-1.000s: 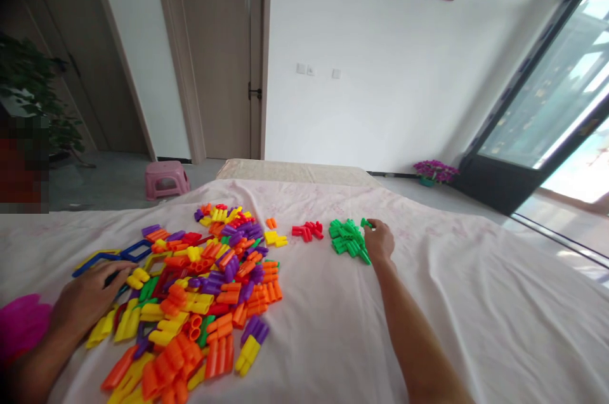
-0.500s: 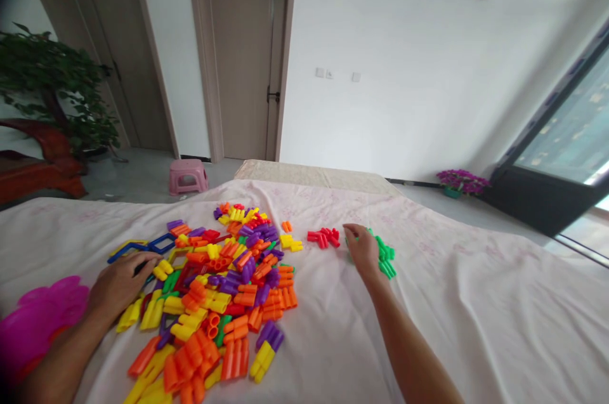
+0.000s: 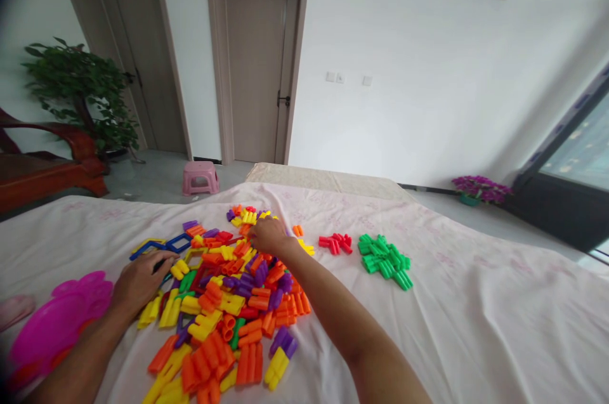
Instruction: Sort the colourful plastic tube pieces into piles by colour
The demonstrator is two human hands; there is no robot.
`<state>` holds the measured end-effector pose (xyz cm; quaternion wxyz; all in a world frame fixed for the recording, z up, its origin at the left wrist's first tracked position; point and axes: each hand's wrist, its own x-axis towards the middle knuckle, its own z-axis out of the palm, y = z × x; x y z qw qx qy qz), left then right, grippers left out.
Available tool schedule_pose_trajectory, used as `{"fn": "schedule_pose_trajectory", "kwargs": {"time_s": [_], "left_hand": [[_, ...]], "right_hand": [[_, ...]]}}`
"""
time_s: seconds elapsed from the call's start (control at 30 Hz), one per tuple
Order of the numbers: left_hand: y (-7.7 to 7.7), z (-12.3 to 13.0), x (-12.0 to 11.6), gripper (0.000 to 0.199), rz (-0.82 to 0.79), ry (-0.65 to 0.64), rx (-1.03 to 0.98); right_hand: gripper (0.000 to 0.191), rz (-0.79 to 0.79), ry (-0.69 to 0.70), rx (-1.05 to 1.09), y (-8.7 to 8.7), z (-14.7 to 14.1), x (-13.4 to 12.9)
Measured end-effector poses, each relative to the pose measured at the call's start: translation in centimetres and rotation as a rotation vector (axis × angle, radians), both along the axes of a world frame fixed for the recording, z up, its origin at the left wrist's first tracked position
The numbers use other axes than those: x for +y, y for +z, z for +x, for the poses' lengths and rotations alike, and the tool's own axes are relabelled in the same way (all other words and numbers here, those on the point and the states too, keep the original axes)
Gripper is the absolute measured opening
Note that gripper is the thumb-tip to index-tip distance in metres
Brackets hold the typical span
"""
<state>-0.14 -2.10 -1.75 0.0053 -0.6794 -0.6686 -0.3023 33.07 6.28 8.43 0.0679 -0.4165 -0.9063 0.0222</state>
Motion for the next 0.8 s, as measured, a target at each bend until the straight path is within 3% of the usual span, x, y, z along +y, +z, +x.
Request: {"fn": "schedule_pose_trajectory", "kwargs": {"time_s": [0.17, 0.4, 0.57, 0.8], "left_hand": [[-0.1, -0.1, 0.2, 0.040, -0.019, 0.011, 0.004], [-0.1, 0.0, 0.2, 0.038, -0.003, 0.021, 0.012], [-0.3, -0.1, 0.3, 0.039, 0.005, 0.009, 0.003], [-0.2, -0.1, 0.2, 0.040, 0.003, 0.000, -0.002]], "right_hand": [[0.030, 0.045, 0.060, -0.265, -0.3, -0.9, -0.1], [0.025, 0.073, 0.060, -0.208, -0.4, -0.3, 0.1], [0.020, -0.051, -0.106, 0.131, -0.1, 2.1, 0.4], [0.020, -0.262, -0.203, 0.872, -2.0, 6.4, -1.0]]}}
